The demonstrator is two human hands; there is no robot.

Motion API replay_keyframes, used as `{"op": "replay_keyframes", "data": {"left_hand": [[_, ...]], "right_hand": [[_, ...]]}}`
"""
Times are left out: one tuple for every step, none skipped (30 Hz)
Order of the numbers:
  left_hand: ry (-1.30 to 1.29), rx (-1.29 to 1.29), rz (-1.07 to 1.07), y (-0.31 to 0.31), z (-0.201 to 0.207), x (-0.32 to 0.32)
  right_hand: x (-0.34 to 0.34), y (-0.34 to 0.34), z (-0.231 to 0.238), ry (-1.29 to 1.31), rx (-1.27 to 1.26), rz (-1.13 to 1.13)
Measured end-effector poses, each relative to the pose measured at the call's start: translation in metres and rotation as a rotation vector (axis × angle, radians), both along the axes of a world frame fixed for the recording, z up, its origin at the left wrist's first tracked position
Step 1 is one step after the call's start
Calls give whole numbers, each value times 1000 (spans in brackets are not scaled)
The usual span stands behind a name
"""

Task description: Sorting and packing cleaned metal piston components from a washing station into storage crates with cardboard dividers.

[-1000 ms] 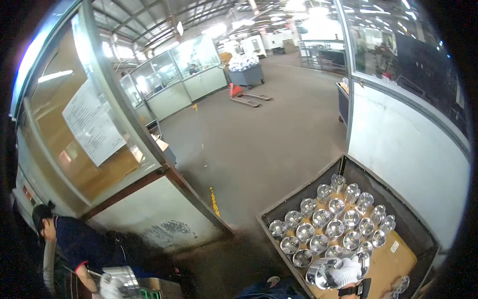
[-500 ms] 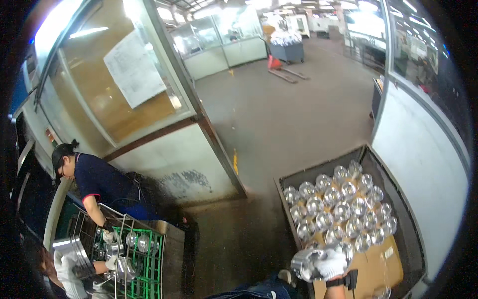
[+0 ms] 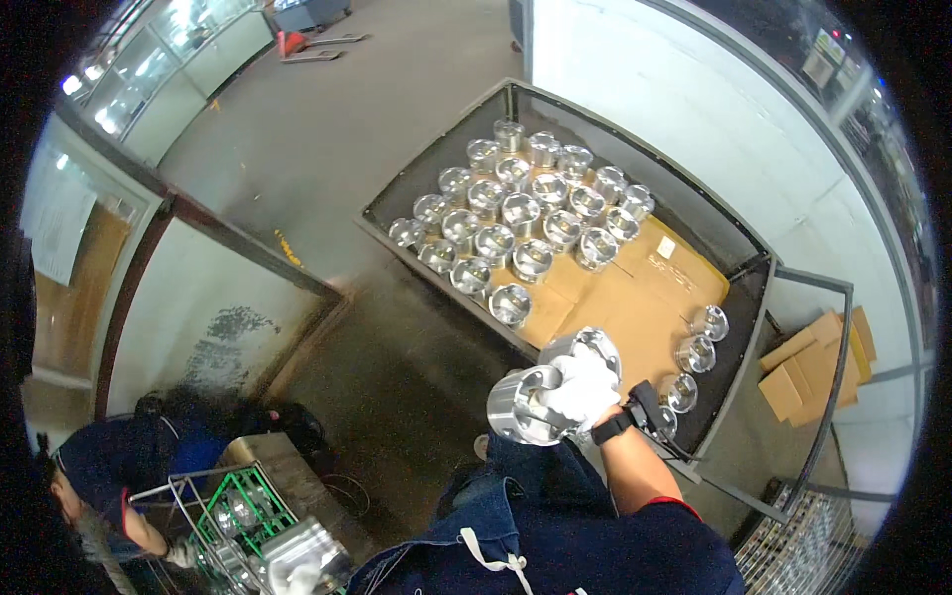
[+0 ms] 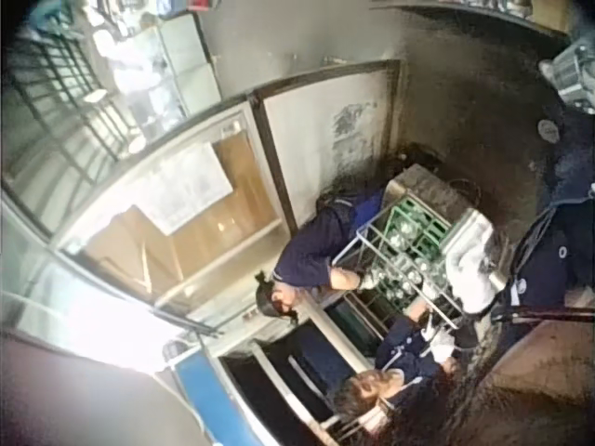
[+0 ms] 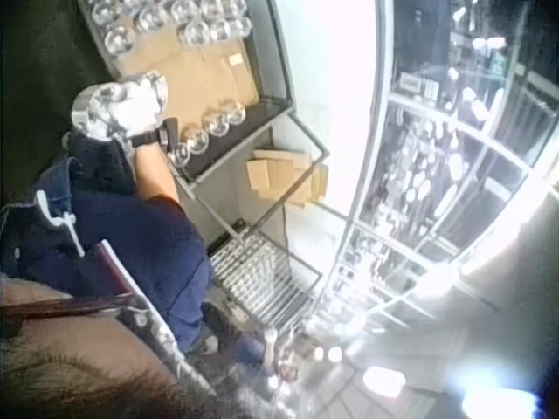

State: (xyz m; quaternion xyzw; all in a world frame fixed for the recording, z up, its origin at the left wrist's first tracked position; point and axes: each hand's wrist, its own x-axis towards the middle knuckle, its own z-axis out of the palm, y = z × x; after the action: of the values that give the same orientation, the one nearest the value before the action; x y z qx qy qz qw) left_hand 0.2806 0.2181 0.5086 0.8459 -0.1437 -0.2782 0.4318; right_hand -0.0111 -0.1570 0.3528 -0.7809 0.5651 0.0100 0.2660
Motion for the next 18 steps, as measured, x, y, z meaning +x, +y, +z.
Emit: {"op": "replay_keyframes", "data": {"left_hand": [[-185,-21,-180,-25,-5,-4],[-368,-40,-361,-50,-9,-8],[-366,-38,-375,-68,-13,-11],[-138,37,-219,-85,-17,-13],[87,114,-54,-103,-23,-18],[142,45,68,-124,-36,-21],[199,-21,185,-147,-48,-25],[243,-52,228,-171,-52,-30],[287,5,89,-188,-59,-25],[314,14,21,-208,-66,-26],[341,25,-46,-236,-71,-28],[382,20,-78,-263,-70,-36],[406,72,-143,-286,-74,-39],[413,89,-231,-310,-81,-43],[416,110,-312,-332,-88,-47],[470,58,-359,-355,-95,-54],[539,36,-380,-379,-97,-63],[537,75,-440,-395,-106,-66]], "right_hand": [[-9,2,-2,5,-7,-1],[-16,4,3,16,-27,-70],[-33,2,-11,-20,-53,-128],[-40,-3,-9,-14,-41,-174],[-45,-13,-4,-9,-28,-214],[-48,-26,-7,71,34,-237],[-53,-38,-11,72,45,-245],[-57,-51,-19,138,24,-225],[-62,-63,-29,205,5,-211],[-71,-74,-55,218,-76,-170],[-68,-90,-65,270,-62,-137],[-64,-107,-78,256,-65,-89],[-62,-121,-98,238,-66,-41],[-63,-130,-137,226,-99,-46],[-57,-141,-164,225,-157,-5],[-45,-154,-181,268,-119,8],[-33,-168,-195,312,-79,27],[-26,-178,-211,247,-78,54]]}}
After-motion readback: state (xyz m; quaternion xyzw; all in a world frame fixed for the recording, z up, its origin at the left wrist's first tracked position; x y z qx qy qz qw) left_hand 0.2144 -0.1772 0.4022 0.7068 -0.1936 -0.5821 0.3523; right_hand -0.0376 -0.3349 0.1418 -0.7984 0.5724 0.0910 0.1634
